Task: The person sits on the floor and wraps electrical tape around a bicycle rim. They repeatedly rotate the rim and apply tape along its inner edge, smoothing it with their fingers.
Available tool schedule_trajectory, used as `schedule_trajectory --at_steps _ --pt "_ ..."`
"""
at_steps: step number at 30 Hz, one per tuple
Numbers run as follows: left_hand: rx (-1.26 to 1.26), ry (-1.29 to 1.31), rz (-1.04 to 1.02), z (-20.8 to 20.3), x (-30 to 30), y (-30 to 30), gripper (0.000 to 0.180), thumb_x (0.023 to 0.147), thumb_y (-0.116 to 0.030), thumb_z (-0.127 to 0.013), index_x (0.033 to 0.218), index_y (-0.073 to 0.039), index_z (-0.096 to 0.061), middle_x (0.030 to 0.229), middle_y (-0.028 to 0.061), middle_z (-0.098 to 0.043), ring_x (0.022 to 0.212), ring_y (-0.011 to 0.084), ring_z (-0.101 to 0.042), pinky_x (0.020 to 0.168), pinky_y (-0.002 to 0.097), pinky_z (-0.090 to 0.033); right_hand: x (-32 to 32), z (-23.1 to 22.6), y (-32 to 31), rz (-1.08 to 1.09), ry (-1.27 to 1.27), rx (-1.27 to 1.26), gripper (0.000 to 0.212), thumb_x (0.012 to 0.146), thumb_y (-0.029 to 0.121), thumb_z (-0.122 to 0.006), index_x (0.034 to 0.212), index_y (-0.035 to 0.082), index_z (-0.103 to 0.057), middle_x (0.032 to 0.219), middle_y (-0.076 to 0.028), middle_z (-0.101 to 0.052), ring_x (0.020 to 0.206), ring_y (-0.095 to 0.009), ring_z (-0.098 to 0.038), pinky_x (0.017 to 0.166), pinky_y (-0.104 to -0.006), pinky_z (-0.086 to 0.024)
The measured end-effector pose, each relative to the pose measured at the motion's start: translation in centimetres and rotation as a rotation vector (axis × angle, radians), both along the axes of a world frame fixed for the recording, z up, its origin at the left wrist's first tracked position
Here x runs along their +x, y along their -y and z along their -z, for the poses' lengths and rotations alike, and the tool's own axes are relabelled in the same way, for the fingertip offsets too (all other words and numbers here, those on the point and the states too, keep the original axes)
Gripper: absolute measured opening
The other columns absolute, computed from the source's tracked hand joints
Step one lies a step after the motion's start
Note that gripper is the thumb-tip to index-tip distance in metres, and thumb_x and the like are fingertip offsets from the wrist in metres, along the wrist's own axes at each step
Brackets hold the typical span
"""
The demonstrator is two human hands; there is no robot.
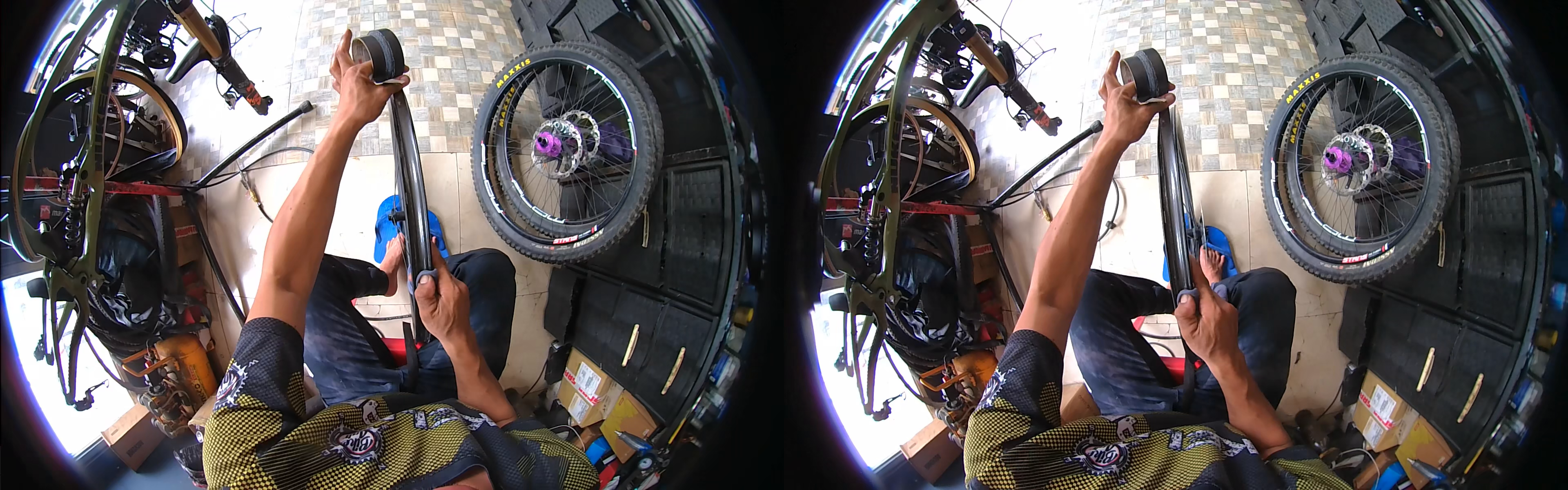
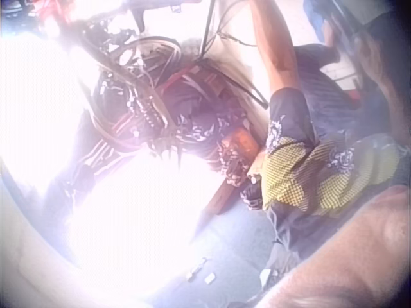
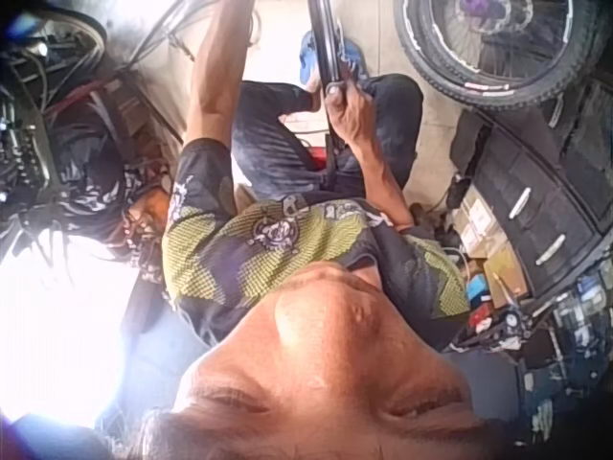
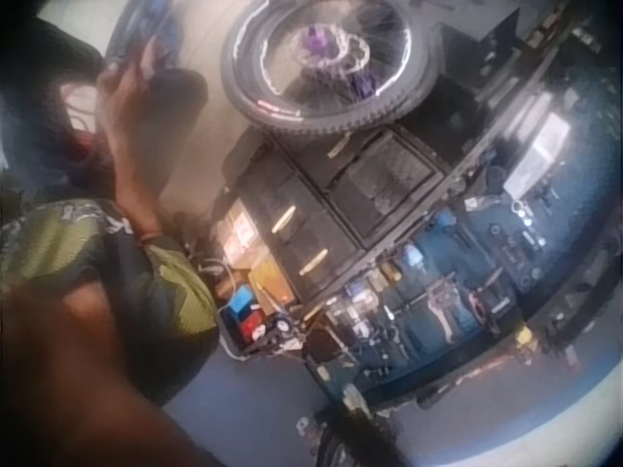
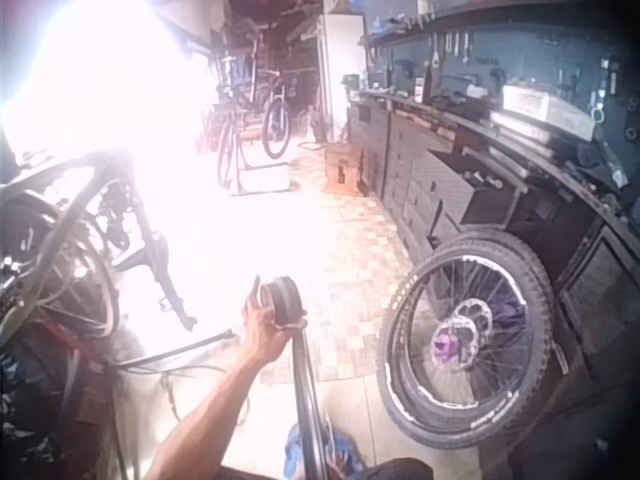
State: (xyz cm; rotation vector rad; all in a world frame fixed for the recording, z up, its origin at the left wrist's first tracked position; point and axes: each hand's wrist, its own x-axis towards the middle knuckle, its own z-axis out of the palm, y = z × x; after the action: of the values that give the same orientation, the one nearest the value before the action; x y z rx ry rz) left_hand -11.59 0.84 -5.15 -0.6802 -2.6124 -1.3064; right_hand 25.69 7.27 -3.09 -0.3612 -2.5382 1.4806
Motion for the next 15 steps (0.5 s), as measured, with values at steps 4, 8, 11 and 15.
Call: schedule_trajectory --at_steps 4,8,11,15 --pt "-0.038 0.007 -0.014 0.8 -0.1 0.4 0.039 0.078 -0.046 -0.096 0.099 -0.013 -0.088 0.178 0.0166 -0.005 0.158 0.0473 -0.003 0.124 0.0677 -0.019 0.2 0.8 0.2 0.007 -0.023 0.014 0.06 0.111 0.037 -0.049 0.156 -0.002 -0.05 0.114 -0.027 -0.074 0.084 -0.04 -0.078 0.072 -0.0435 -0.063" --pt "-0.051 0.023 -0.016 1.0 -0.1 0.4 0.04 0.078 -0.046 -0.096 0.099 -0.013 -0.088 0.178 0.017 -0.006 0.158 0.0475 -0.003 0.124 0.0682 -0.018 0.2 1.2 0.1 0.001 -0.035 0.011 0.058 0.11 0.034 -0.05 0.157 0.001 -0.05 0.125 -0.028 -0.073 0.084 -0.041 -0.077 0.072 -0.0446 -0.064" --pt "-0.052 0.033 -0.011 1.0 0.2 0.4 0.04 0.078 -0.046 -0.096 0.098 -0.013 -0.088 0.178 0.0176 -0.006 0.158 0.0478 -0.003 0.124 0.0683 -0.018 0.2 1.3 0.2 0.009 -0.031 0.005 0.057 0.11 0.035 -0.049 0.158 0.004 -0.051 0.126 -0.028 -0.073 0.084 -0.042 -0.077 0.071 -0.0452 -0.064" --pt "-0.062 0.054 -0.015 1.2 0.3 0.6 0.042 0.079 -0.047 -0.096 0.096 -0.01 -0.087 0.178 0.0179 -0.006 0.158 0.0479 -0.003 0.123 0.069 -0.018 0.2 0.7 0.1 0.001 -0.007 0.016 0.057 0.111 0.037 -0.048 0.158 0.007 -0.05 0.117 -0.028 -0.075 0.083 -0.042 -0.077 0.07 -0.0466 -0.063"
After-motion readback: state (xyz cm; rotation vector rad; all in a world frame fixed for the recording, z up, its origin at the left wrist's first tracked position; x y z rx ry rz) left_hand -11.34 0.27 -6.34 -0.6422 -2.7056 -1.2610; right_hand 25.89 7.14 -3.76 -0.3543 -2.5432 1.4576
